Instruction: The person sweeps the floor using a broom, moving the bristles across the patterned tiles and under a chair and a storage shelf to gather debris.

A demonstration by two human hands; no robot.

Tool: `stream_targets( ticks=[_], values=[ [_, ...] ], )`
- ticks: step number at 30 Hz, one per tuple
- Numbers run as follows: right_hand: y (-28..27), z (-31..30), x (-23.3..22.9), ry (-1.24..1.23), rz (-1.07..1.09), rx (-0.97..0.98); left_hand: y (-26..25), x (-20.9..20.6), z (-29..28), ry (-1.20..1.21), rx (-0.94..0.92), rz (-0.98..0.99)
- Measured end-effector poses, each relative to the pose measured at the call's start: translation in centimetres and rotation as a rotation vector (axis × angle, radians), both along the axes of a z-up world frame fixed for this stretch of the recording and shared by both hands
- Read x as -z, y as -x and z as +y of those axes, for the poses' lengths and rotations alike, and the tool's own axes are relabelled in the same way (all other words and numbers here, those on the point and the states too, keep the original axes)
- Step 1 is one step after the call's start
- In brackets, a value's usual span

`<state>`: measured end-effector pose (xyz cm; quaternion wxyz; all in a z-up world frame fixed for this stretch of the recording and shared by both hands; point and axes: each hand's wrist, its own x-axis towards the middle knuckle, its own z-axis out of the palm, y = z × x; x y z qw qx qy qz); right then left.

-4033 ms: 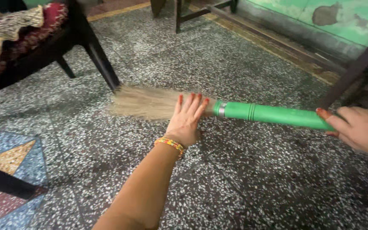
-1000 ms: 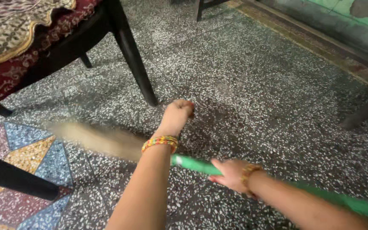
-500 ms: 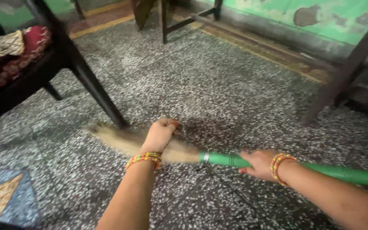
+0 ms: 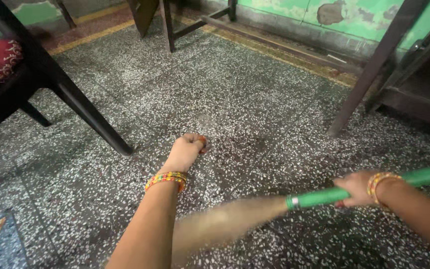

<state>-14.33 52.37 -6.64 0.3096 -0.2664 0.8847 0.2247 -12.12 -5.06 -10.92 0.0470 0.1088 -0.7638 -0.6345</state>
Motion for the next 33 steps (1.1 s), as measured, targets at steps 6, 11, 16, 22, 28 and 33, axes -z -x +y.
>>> stream_targets(
  ticks=[6,11,16,22,28,33],
  values=[
    [1.7,-7.7,-2.1,0.199,0.133,0.305,0.3,0.0,0.4,0.087,0.009,-0.005],
    [-1.1,-13.7,-5.0,0.226,0.191,0.189,1.1,0.5,1.8,0.082,0.014,-0.051],
    [-1.7,-13.9,-3.5,0.225,0.151,-0.011,2.3,1.1,3.0,0.044,0.019,-0.023],
    [0.0,-17.7,-4.6,0.317,0.185,0.307,1.0,0.6,3.0,0.106,0.005,-0.041],
    [-2.8,-21.1,-6.7,0.339,0.217,0.226,0.7,0.5,2.5,0.131,0.048,-0.026],
    [-2.5,-20.8,-3.0,0.367,0.194,0.15,0.1,0.7,3.1,0.244,0.098,-0.137]
  ],
)
